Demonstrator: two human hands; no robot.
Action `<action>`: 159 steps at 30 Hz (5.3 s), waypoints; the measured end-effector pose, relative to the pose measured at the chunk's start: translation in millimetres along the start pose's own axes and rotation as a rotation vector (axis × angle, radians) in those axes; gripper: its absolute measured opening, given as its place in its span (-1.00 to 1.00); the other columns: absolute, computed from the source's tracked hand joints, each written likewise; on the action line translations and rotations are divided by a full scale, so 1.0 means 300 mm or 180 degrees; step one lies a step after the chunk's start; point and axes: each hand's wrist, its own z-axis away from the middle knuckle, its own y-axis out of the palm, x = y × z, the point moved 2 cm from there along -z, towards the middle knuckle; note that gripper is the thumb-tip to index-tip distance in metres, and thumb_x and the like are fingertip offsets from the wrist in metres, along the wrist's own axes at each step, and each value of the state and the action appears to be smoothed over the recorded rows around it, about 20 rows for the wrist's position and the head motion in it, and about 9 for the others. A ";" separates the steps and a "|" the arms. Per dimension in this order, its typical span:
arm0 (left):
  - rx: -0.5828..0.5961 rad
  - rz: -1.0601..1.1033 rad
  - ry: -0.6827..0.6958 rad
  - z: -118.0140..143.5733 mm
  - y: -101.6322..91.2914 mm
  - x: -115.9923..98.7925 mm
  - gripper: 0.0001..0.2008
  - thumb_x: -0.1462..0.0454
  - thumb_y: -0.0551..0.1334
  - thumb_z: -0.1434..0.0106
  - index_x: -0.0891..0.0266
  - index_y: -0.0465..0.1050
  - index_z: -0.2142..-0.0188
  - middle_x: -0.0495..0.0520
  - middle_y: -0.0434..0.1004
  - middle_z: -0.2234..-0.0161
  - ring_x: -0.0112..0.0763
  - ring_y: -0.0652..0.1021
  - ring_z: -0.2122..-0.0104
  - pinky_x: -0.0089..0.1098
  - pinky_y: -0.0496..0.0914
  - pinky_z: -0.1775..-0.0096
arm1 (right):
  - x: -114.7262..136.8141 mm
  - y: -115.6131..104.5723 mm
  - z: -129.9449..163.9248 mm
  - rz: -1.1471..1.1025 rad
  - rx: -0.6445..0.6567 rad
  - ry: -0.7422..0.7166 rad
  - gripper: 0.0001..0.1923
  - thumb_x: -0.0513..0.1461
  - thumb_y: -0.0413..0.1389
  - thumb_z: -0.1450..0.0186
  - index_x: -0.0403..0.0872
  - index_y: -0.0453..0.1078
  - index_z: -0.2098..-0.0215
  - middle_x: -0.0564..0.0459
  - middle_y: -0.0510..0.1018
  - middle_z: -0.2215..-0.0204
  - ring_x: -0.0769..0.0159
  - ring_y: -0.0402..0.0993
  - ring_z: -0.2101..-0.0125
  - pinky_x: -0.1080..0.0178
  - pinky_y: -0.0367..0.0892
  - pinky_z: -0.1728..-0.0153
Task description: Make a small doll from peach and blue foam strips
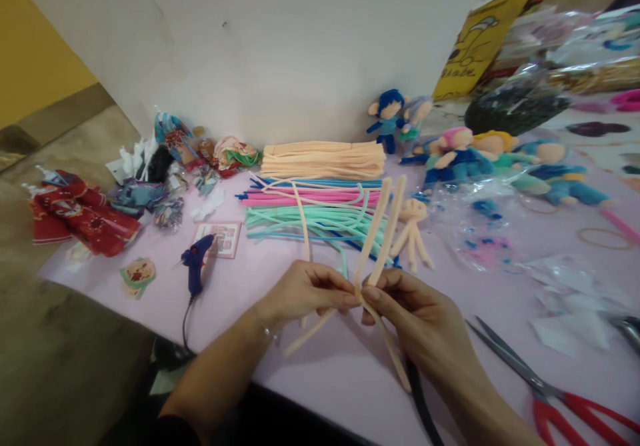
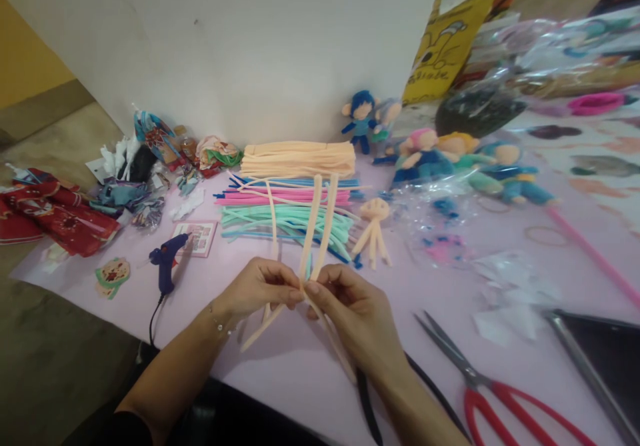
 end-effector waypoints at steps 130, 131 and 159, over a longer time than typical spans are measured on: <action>-0.0330 -0.0273 0.1814 0.035 0.055 0.039 -0.52 -0.15 0.35 -0.18 0.24 0.46 0.29 0.01 0.45 0.35 -0.61 0.42 0.62 -0.45 0.36 0.52 | -0.028 -0.004 0.028 0.0468 -0.0488 -0.0646 -0.61 0.12 0.25 -0.22 0.02 0.56 0.52 0.12 0.35 0.73 0.38 0.20 0.71 0.30 0.20 0.70; -0.0310 -0.0274 0.1886 0.035 0.053 0.040 -0.56 -0.11 0.34 -0.22 0.25 0.47 0.28 0.01 0.46 0.34 -0.62 0.44 0.62 -0.45 0.36 0.52 | -0.039 -0.007 0.025 0.0455 -0.0490 -0.0590 -0.59 0.14 0.25 -0.22 0.01 0.56 0.52 0.14 0.31 0.75 0.40 0.15 0.73 0.31 0.15 0.71; 0.0776 0.0882 0.0824 -0.036 0.022 0.067 -0.51 -0.10 0.47 -0.05 0.30 0.50 0.42 -0.07 0.39 0.62 -0.56 0.40 0.74 -0.50 0.29 0.70 | -0.026 0.001 0.004 0.0149 0.0275 -0.0024 -0.44 0.25 0.25 -0.12 -0.02 0.37 0.61 0.15 0.25 0.75 0.42 0.06 0.69 0.30 0.04 0.66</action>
